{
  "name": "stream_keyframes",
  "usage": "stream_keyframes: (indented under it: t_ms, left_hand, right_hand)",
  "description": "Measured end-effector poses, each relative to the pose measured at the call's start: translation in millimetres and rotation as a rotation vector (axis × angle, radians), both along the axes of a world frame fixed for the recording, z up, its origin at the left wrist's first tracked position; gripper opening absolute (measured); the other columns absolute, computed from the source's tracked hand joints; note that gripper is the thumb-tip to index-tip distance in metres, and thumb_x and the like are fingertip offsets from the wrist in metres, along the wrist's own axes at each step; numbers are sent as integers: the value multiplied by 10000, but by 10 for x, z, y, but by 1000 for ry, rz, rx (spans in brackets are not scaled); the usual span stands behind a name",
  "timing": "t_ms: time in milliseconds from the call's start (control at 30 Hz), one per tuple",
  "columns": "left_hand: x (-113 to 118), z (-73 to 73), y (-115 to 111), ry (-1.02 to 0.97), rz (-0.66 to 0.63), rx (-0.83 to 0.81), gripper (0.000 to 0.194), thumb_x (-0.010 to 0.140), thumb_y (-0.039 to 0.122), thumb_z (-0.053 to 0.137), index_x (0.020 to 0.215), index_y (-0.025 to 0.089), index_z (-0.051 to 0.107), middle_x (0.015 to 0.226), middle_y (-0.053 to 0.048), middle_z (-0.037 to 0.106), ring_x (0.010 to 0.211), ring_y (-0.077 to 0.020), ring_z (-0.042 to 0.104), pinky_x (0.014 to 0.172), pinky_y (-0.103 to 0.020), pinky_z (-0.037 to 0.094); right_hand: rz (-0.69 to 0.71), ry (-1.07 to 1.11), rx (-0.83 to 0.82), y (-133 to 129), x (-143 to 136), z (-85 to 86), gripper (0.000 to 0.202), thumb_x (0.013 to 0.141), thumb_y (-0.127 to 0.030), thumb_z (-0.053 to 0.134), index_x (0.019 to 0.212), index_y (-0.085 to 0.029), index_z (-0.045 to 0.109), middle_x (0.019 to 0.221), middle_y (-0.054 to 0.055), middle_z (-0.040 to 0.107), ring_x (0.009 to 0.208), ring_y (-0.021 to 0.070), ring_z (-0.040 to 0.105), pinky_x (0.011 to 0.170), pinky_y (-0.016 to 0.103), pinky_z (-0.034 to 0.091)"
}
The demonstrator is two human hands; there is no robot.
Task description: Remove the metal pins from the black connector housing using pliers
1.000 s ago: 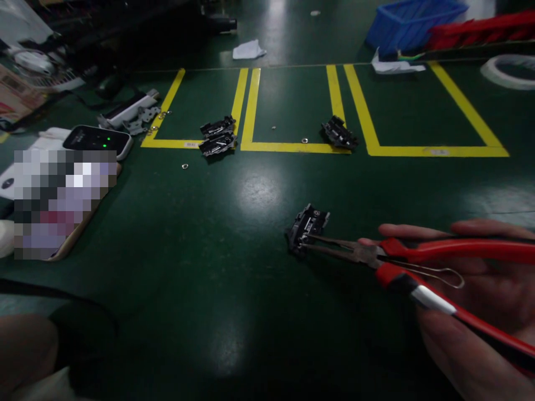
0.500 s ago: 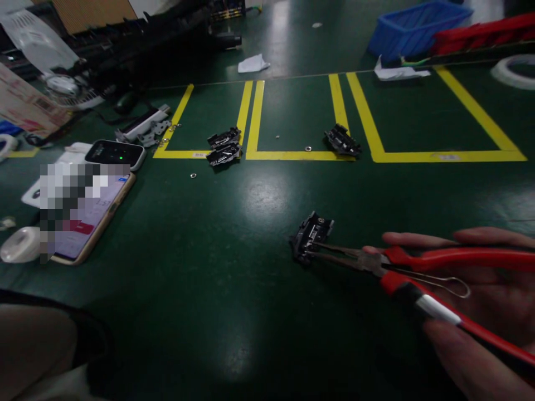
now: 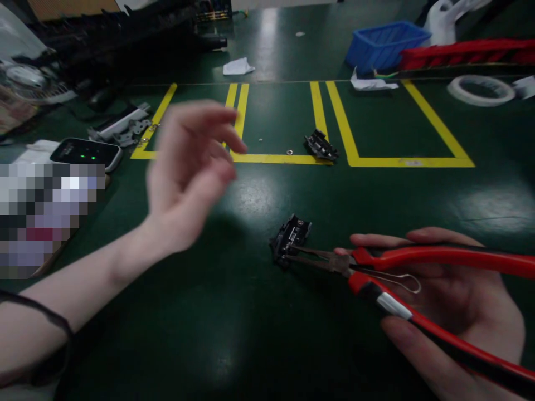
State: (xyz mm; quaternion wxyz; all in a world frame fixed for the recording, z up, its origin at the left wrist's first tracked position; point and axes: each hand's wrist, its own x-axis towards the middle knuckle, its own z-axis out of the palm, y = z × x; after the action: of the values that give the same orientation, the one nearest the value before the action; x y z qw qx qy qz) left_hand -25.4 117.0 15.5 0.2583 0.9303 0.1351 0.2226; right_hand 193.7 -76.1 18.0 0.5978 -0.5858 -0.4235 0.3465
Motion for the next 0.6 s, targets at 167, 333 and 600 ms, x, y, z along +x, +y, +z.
stream_keyframes:
  t_ms: [167, 333, 600]
  left_hand:
    - [249, -150, -317, 89, -120, -90, 897, 833, 635, 684, 1509, 165, 329, 1484, -186, 461, 1330, -339, 484, 1066, -491, 478]
    - [294, -239, -358, 184, -158, -54, 734, 895, 505, 681, 1470, 148, 397, 1408, -172, 540, 1254, -307, 523, 1045, -470, 462]
    - [306, -271, -310, 142, -128, -79, 733, 846, 605, 693, 1374, 136, 494, 1288, -169, 566, 1154, -301, 538, 961, -439, 485]
  right_hand:
    - [-31, -4, 10, 1, -16, -10, 574, 625, -280, 892, 1111, -360, 597, 1162, 53, 725, 949, 337, 744, 755, 503, 663]
    - [-21, -22, -9, 17, 20, -10, 541, 636, -280, 886, 1088, -357, 599, 1116, 38, 731, 974, 346, 740, 777, 516, 658]
    - [19, 71, 51, 2, 2, -125, 520, 712, -277, 864, 1159, -361, 612, 1158, 35, 723, 987, 282, 743, 816, 415, 660]
